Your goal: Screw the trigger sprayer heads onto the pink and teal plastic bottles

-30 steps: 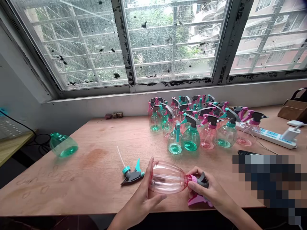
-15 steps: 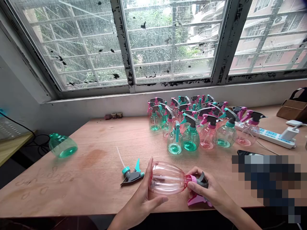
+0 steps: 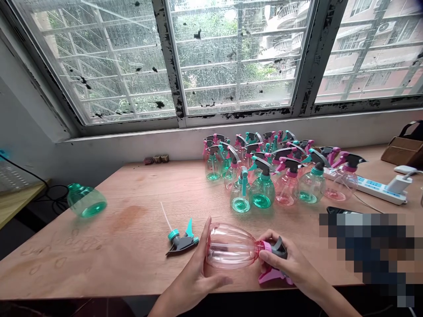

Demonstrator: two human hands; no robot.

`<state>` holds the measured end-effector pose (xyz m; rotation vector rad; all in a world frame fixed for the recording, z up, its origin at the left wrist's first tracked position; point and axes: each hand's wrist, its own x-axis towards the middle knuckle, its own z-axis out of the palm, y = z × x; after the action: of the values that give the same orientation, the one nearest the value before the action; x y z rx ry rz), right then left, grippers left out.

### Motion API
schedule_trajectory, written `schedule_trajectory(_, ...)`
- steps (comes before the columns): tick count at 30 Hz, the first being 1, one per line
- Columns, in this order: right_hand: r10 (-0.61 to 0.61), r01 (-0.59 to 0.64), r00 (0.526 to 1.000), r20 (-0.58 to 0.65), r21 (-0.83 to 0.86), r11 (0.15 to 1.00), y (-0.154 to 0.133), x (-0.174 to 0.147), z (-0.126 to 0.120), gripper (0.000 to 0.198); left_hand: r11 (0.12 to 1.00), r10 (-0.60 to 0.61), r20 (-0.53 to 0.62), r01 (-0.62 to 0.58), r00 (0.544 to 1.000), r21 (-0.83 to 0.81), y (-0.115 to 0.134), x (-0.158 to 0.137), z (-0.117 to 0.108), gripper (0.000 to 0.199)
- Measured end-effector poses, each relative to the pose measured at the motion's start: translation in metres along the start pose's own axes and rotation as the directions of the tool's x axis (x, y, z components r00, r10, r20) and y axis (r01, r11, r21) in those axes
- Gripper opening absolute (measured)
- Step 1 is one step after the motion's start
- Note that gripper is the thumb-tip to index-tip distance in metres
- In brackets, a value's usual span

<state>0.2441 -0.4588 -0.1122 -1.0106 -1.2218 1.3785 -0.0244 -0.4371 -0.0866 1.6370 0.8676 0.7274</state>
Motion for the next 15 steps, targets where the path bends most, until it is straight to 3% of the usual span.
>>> schedule_trajectory(6, -0.004, 0.004, 1.000, -0.013, -0.027, 1.000, -0.002, 0.000, 0.000, 0.030, 0.997, -0.014, -0.013, 0.013, 1.000, -0.081, -0.005, 0.002, 0.001, 0.100)
schedule_trajectory(11, 0.000, 0.000, 1.000, -0.013, -0.018, 1.000, -0.005, -0.001, 0.002, 0.029, 1.000, -0.021, -0.033, 0.021, 0.999, 0.008, 0.002, 0.006, -0.004, 0.104)
schedule_trajectory(15, 0.009, -0.010, 1.000, -0.024, -0.013, 1.000, -0.006, -0.002, 0.004, 0.030, 0.997, -0.076, -0.009, 0.076, 0.997, -0.013, 0.008, 0.007, -0.006, 0.113)
